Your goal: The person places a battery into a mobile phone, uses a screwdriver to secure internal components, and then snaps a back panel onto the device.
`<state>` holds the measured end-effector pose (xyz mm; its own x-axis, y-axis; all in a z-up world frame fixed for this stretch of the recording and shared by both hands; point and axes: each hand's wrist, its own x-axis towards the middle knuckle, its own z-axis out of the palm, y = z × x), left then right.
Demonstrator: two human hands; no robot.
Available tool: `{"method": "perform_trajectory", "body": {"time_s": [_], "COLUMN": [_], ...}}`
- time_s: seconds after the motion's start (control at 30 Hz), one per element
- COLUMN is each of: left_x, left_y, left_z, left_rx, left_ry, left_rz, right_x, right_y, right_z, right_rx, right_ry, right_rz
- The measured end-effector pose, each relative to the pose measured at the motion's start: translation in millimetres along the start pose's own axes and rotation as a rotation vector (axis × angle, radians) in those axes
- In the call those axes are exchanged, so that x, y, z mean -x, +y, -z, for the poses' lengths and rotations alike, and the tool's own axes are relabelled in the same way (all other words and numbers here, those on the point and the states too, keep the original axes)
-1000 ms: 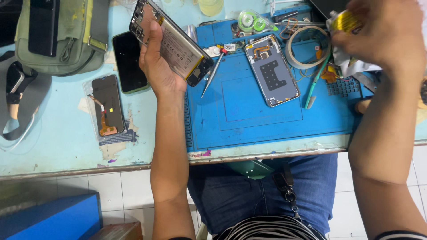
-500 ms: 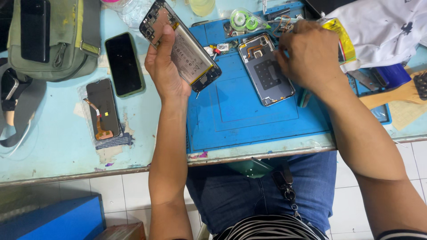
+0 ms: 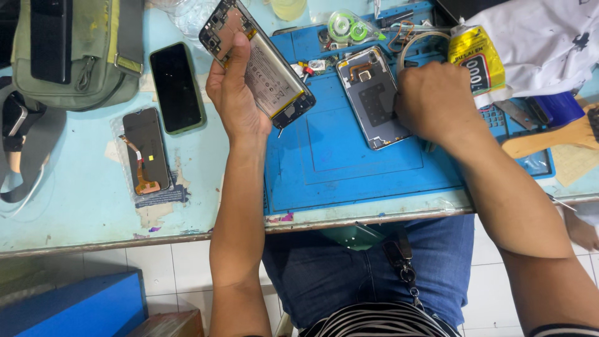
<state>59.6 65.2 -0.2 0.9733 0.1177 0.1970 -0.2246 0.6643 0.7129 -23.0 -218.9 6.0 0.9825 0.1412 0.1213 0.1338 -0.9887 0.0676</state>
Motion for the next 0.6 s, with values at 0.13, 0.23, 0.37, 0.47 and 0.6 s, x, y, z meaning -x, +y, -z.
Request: {"method": "perform_trajectory", "body": {"time_s": [0.13, 0.23, 0.37, 0.47, 0.6], "left_x": [0.0, -0.2, -0.6, -4.5, -9.4], "left_y": [-0.4, 0.7, -2.1, -5.1, -2.5], "left_z": [2.0, 5.7, 6.7, 10.0, 15.8], "left_rx": [-0.031, -0.056, -0.058, -0.038, 0.192], "left_ry": [0.005, 0.006, -0.008, -0.014, -0.076], "left_rz": [-0.002, -0.009, 0.015, 0.093, 0.31], "right_x": [3.0, 9.1, 4.9, -1.1, -8.4], "right_y": [30.5, 52.9, 63.7, 54.9, 34.8], "right_z": [34.5, 56.2, 57.4, 45.3, 23.3], "right_rx": [-0.582, -0.906, -1.123, -1.162, -0.679], "right_ry": [0.096, 0.176, 0.354, 0.371, 0.376], "right_rz": [0.092, -0.038, -0.001, -0.027, 0.019]}}
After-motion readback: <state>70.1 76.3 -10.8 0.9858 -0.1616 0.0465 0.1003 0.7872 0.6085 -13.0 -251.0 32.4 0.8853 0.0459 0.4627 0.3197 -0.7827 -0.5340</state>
